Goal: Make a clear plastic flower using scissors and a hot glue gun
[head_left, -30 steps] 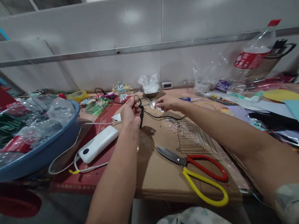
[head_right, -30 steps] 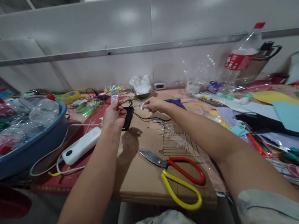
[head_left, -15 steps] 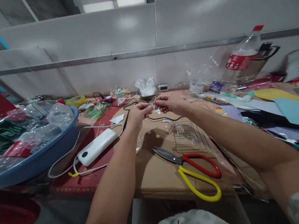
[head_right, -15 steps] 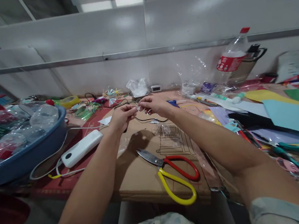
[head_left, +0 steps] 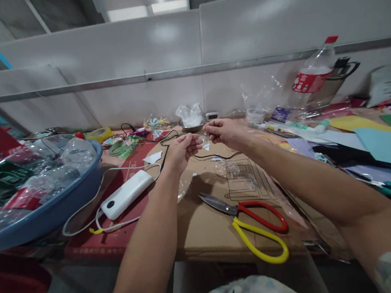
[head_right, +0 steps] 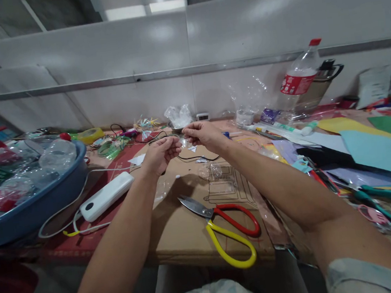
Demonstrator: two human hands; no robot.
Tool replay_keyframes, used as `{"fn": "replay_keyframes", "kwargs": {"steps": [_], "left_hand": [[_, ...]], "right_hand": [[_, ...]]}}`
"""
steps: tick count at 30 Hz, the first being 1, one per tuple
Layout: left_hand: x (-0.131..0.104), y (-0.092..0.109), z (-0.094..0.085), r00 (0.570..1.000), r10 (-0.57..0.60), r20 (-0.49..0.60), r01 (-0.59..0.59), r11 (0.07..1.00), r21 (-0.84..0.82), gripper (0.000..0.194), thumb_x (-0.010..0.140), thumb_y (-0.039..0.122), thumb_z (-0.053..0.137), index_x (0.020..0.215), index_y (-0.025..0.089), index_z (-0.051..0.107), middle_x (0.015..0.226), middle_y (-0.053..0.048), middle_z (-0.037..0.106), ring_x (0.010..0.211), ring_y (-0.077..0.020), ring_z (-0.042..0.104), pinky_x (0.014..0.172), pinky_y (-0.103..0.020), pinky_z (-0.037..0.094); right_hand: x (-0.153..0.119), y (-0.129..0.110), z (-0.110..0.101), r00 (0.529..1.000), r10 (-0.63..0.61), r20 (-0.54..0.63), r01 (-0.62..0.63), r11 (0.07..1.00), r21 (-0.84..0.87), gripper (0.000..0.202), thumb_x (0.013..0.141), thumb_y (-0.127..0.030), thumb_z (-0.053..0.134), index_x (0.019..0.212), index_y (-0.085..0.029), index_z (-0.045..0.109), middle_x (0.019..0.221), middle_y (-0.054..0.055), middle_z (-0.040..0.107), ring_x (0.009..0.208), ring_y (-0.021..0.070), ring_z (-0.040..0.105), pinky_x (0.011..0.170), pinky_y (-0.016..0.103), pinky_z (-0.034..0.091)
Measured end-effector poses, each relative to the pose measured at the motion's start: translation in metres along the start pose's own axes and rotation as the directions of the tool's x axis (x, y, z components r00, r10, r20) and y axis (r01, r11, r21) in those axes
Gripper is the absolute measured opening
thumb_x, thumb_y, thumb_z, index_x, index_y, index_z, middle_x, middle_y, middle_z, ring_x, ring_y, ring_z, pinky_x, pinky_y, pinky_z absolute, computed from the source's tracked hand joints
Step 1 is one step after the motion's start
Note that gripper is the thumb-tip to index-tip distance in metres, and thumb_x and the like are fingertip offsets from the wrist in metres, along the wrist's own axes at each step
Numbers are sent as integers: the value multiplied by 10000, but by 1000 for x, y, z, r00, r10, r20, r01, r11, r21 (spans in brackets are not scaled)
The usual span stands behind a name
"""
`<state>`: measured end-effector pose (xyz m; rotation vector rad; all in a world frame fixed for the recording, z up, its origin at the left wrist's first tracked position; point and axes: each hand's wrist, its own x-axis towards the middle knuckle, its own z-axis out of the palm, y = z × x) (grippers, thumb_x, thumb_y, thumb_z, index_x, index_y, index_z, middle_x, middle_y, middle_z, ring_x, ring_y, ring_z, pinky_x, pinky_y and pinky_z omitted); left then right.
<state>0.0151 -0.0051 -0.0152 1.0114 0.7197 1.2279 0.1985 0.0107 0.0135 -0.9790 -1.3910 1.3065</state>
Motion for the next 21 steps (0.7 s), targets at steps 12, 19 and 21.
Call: {"fn": "replay_keyframes", "kwargs": {"steps": [12, 19, 21], "left_hand": [[4, -7, -6, 994, 102, -25, -101, 994, 43, 313, 595, 246, 899, 798, 105, 706, 726, -63, 717, 595, -92, 631, 579, -202, 430], [4, -6, -6, 993, 104, -50, -103, 994, 31, 299, 595, 267, 898, 745, 114, 689, 691, -39, 682, 555, -68, 573, 542, -186, 410], [3, -6, -5, 996, 83, -22, -82, 996, 35, 329, 607, 315, 902, 780, 118, 703, 736, -48, 697, 597, -84, 612, 558, -190, 428]], "right_hand": [[-1, 2, -2, 999, 39, 6, -39, 999, 36, 172, 802, -232, 809, 837, -155, 659, 735, 0, 671, 606, 66, 570, 567, 188, 457], [3, 6, -1, 999, 36, -6, -36, 999, 33, 150, 787, -183, 804, 811, -155, 658, 706, -5, 642, 602, 70, 541, 574, 194, 458], [2, 6, 1, 999, 29, -32, -28, 999, 39, 144, 796, -170, 793, 816, -153, 652, 713, -4, 639, 601, 67, 535, 571, 185, 462]]}}
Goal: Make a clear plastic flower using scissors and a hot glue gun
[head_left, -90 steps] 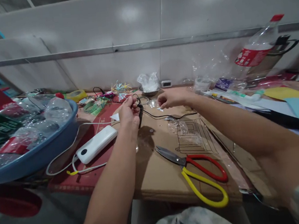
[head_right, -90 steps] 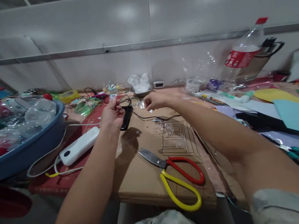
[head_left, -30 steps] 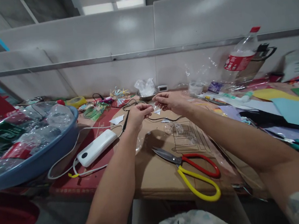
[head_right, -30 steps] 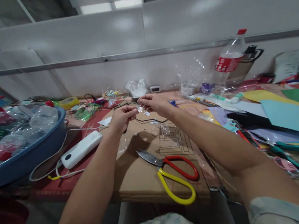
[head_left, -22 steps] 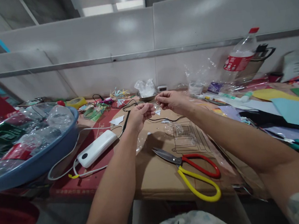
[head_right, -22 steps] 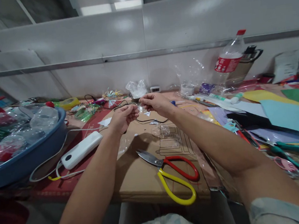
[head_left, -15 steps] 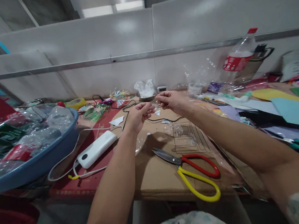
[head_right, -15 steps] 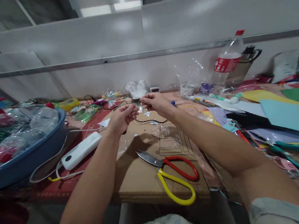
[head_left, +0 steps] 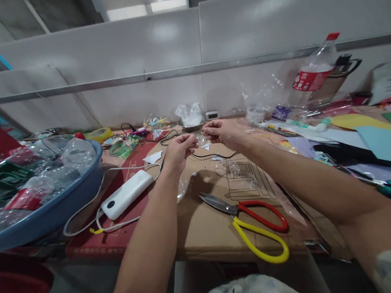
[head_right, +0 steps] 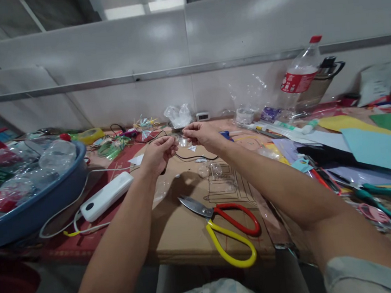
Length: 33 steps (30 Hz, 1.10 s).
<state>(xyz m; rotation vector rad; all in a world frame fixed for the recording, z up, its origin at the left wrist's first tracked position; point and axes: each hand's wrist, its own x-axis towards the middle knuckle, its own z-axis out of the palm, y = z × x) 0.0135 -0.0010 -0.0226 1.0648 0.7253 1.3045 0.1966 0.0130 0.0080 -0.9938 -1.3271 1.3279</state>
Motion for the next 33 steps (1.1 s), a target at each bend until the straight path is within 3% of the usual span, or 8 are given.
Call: {"fn": "replay_keyframes", "kwargs": {"steps": [3, 6, 8, 11, 16, 22, 29, 33], "left_hand": [[0, 0, 0, 1000, -11, 4, 11, 999, 33, 328, 608, 300, 908, 795, 115, 712, 734, -54, 702, 618, -96, 638, 560, -188, 431], [2, 2, -3, 995, 16, -103, -15, 1000, 6, 250, 636, 221, 887, 749, 114, 691, 693, -47, 693, 579, -83, 618, 514, -171, 397], [5, 5, -6, 976, 33, -216, -51, 996, -75, 206, 675, 179, 857, 742, 123, 670, 688, -34, 693, 550, -68, 599, 474, -160, 365], [8, 10, -11, 956, 11, -294, -77, 974, -215, 162, 726, 130, 809, 793, 136, 662, 688, -7, 693, 529, -56, 599, 456, -153, 368], [7, 13, -9, 962, -114, -250, 14, 929, -369, 57, 826, 96, 704, 856, 136, 675, 711, 8, 718, 550, -50, 645, 467, -151, 400], [3, 13, -6, 980, -56, -192, -17, 933, -358, 82, 807, 117, 755, 837, 143, 682, 737, -3, 741, 620, -70, 696, 567, -155, 482], [1, 10, 1, 989, -4, -150, -44, 948, -316, 126, 784, 99, 769, 834, 152, 666, 811, -11, 764, 710, -91, 731, 690, -181, 528], [0, 8, 4, 991, -13, -135, -28, 953, -301, 125, 784, 87, 751, 843, 157, 664, 818, -17, 764, 714, -102, 730, 652, -187, 505]], "right_hand": [[-3, -1, 3, 1000, -7, -20, 6, 999, -36, 116, 855, -183, 745, 852, -156, 633, 764, 14, 656, 625, 70, 557, 572, 173, 462], [-8, 3, 8, 999, -24, -46, 14, 980, -198, 93, 978, -257, 596, 945, -172, 607, 910, 67, 699, 662, 86, 597, 587, 195, 475], [-13, 10, 13, 999, -51, 14, 51, 882, -469, 157, 1019, -276, 504, 980, -174, 616, 967, 94, 713, 666, 104, 608, 583, 217, 472], [-22, 25, 27, 974, 0, 226, 171, 652, -739, 103, 937, -210, 606, 913, -161, 694, 861, 63, 727, 678, 128, 617, 609, 228, 454], [-28, 46, 51, 903, 105, 418, 330, 456, -826, 200, 772, -17, 677, 888, -137, 787, 848, 55, 756, 766, 154, 631, 708, 231, 426], [-23, 53, 56, 875, 180, 449, 395, 268, -879, 172, 791, -91, 706, 921, -129, 813, 908, 94, 777, 832, 192, 664, 696, 231, 418], [-29, 58, 54, 907, 51, 417, 400, 202, -894, 186, 756, -25, 648, 862, -117, 770, 925, 133, 760, 835, 216, 664, 727, 269, 423], [-37, 43, 35, 939, -179, 295, 334, 262, -905, 211, 905, -97, 512, 961, -133, 712, 1009, 125, 740, 925, 201, 653, 814, 285, 457]]}}
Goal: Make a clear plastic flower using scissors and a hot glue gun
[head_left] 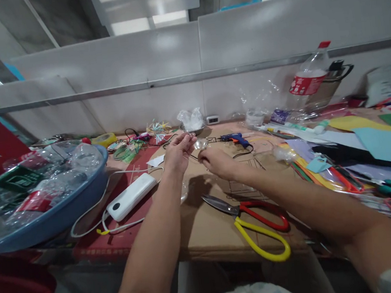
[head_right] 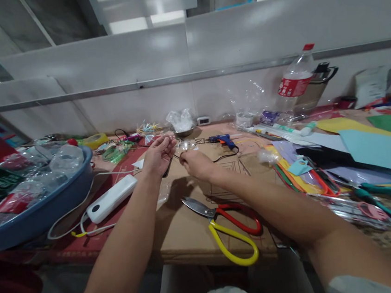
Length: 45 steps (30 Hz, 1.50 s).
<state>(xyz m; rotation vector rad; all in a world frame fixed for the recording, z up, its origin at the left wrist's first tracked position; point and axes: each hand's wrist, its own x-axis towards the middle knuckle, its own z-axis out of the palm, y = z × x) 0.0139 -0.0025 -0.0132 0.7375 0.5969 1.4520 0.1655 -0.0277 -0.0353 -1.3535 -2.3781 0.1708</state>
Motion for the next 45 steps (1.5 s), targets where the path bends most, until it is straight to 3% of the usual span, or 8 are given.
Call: {"fn": "replay_keyframes", "kwargs": {"steps": [3, 6, 8, 15, 19, 28, 34, 45], "left_hand": [[-3, -5, 4, 999, -40, 24, 40, 999, 5, 123, 779, 120, 767, 849, 153, 672, 811, -22, 756, 714, -102, 724, 633, -190, 492], [-10, -16, 12, 993, -107, 43, 107, 994, 16, 156, 756, 158, 805, 838, 148, 673, 794, -12, 741, 690, -91, 709, 612, -194, 488], [-18, -26, 20, 988, -149, 47, 147, 988, 37, 170, 744, 164, 816, 829, 148, 669, 774, -5, 733, 673, -89, 700, 604, -198, 491], [-42, -57, 45, 986, -122, 114, 102, 981, 163, 253, 666, 197, 872, 837, 136, 696, 809, -48, 757, 702, -115, 710, 597, -189, 465], [-46, -57, 55, 981, -79, 175, 48, 984, 173, 294, 623, 214, 895, 839, 137, 711, 821, -51, 757, 729, -124, 716, 605, -189, 445], [-39, -64, 75, 976, -54, 213, 15, 984, 180, 344, 587, 264, 919, 819, 136, 699, 818, -51, 756, 725, -123, 705, 591, -198, 410], [-39, -74, 74, 983, -67, 172, 46, 991, 125, 280, 644, 205, 887, 829, 136, 688, 820, -51, 754, 728, -122, 713, 585, -193, 410], [-54, -66, 65, 984, -110, 137, 102, 992, 70, 143, 779, 137, 786, 871, 128, 677, 817, -55, 755, 703, -118, 716, 604, -199, 457]], "right_hand": [[-19, 11, -21, 958, 170, -232, -85, 938, 335, 199, 989, -250, 459, 1034, -171, 636, 878, 63, 707, 745, 155, 649, 669, 264, 496], [-43, 16, -38, 889, 342, -304, -2, 667, 745, 186, 947, -374, 562, 948, -196, 615, 754, 1, 653, 578, 115, 609, 522, 235, 495], [-56, 17, -45, 861, 379, -338, 78, 560, 825, 194, 887, -381, 644, 895, -188, 631, 781, 12, 674, 629, 118, 639, 559, 242, 537], [-72, 28, -55, 802, 469, -370, 141, 453, 880, 220, 764, -342, 756, 886, -178, 674, 755, 2, 688, 663, 127, 659, 599, 256, 555], [-72, 35, -57, 809, 475, -345, 150, 401, 904, 280, 750, -335, 767, 979, -196, 684, 799, -7, 699, 682, 115, 651, 601, 240, 536], [-73, 38, -69, 778, 557, -292, 190, 234, 953, 283, 634, -358, 812, 818, -191, 675, 792, -24, 656, 686, 87, 590, 600, 209, 488], [-73, 42, -71, 797, 547, -257, 157, 223, 962, 362, 578, -375, 843, 824, -203, 642, 728, -46, 617, 605, 72, 532, 539, 204, 431], [-75, 30, -67, 858, 490, -151, 47, 219, 975, 381, 559, -418, 871, 758, -170, 662, 708, -37, 590, 586, 63, 469, 524, 211, 371]]}}
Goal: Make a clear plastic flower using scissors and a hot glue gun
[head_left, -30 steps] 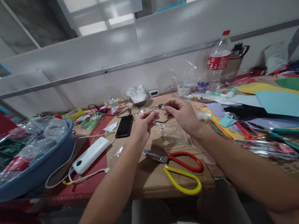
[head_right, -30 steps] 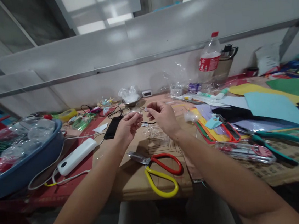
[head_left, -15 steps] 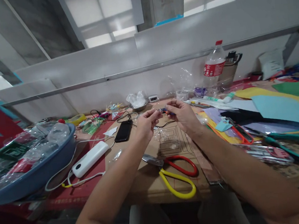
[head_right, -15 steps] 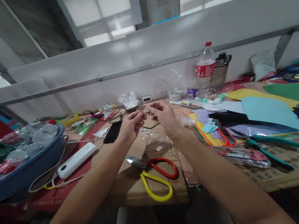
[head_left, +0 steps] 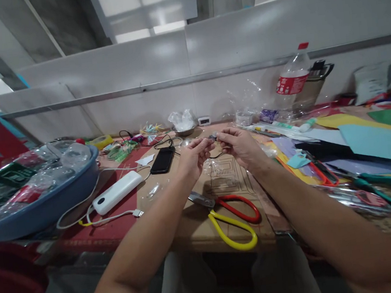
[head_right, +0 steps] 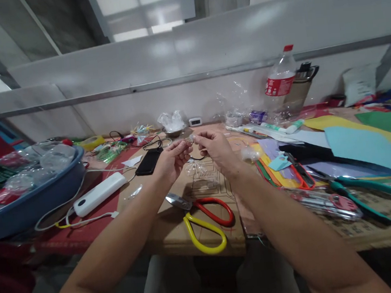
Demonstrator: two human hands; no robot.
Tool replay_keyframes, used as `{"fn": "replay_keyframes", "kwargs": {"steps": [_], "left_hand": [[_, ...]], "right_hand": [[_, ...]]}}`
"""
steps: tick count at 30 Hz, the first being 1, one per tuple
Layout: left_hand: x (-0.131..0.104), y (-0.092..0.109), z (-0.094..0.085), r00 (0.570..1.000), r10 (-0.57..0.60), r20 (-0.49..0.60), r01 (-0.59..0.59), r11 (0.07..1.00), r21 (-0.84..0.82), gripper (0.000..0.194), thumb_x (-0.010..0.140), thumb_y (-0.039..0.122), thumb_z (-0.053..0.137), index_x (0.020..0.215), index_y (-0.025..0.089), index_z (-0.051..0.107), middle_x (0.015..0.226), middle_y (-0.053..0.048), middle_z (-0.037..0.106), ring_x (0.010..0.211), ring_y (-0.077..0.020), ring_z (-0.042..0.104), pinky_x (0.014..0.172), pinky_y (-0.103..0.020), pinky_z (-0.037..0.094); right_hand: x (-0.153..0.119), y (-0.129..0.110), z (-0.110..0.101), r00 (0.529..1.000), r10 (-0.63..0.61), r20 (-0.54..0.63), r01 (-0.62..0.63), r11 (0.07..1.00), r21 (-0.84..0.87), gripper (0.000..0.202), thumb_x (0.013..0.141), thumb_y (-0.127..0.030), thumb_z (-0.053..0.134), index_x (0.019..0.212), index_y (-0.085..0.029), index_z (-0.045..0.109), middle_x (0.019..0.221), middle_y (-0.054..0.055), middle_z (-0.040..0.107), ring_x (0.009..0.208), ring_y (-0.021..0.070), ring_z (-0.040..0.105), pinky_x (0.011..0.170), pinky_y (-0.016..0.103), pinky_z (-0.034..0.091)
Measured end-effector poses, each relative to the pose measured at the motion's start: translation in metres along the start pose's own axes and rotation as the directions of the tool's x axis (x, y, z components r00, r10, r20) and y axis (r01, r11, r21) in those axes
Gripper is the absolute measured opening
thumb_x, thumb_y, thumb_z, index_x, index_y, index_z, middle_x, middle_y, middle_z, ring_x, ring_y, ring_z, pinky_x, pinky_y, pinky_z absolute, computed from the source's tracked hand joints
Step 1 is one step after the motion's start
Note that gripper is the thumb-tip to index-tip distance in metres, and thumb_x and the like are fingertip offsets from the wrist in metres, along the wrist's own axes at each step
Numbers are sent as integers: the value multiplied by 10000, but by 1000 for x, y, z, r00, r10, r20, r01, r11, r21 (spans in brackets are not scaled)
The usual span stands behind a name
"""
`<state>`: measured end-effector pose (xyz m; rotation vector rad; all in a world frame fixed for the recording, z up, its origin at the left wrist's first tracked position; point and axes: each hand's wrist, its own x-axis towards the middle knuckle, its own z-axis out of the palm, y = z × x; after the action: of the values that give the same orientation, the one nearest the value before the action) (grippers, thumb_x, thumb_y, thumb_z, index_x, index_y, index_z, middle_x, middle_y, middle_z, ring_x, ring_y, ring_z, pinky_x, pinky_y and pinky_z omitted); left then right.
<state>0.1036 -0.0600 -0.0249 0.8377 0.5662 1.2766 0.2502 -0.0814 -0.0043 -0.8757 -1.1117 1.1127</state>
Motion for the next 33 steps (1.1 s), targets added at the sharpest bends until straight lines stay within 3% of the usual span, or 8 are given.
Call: {"fn": "replay_keyframes", "kwargs": {"steps": [5, 18, 24, 33], "left_hand": [[0, -2, 0, 999, -24, 22, 24, 1000, -3, 161, 765, 139, 807, 870, 119, 685, 768, -43, 743, 684, -109, 710, 604, -192, 455], [1, -8, -1, 999, 29, 19, -30, 998, 48, 232, 684, 165, 875, 833, 123, 701, 762, -27, 721, 693, -99, 692, 594, -188, 427], [0, -9, -1, 997, 66, 42, -68, 996, 53, 258, 651, 174, 884, 809, 118, 689, 735, -18, 701, 678, -92, 668, 595, -189, 418], [1, -10, -2, 994, 96, 53, -99, 994, 47, 263, 640, 175, 884, 778, 124, 667, 693, -2, 667, 627, -72, 621, 586, -193, 407]], "right_hand": [[1, 4, -1, 1000, -1, 13, 2, 998, -61, 366, 590, -431, 854, 742, -169, 649, 679, -44, 568, 576, 65, 444, 533, 228, 347], [4, 17, -1, 990, -143, -3, 140, 973, -184, 250, 677, -351, 772, 751, -188, 598, 703, -42, 567, 591, 82, 478, 536, 246, 381], [3, 17, 1, 997, -80, -4, 79, 990, -121, 312, 651, -343, 798, 844, -185, 611, 781, -40, 590, 629, 78, 496, 555, 233, 387], [1, 13, 2, 997, 29, 65, -26, 999, -41, 330, 590, -364, 859, 757, -164, 656, 697, -41, 577, 600, 69, 463, 556, 229, 370]]}}
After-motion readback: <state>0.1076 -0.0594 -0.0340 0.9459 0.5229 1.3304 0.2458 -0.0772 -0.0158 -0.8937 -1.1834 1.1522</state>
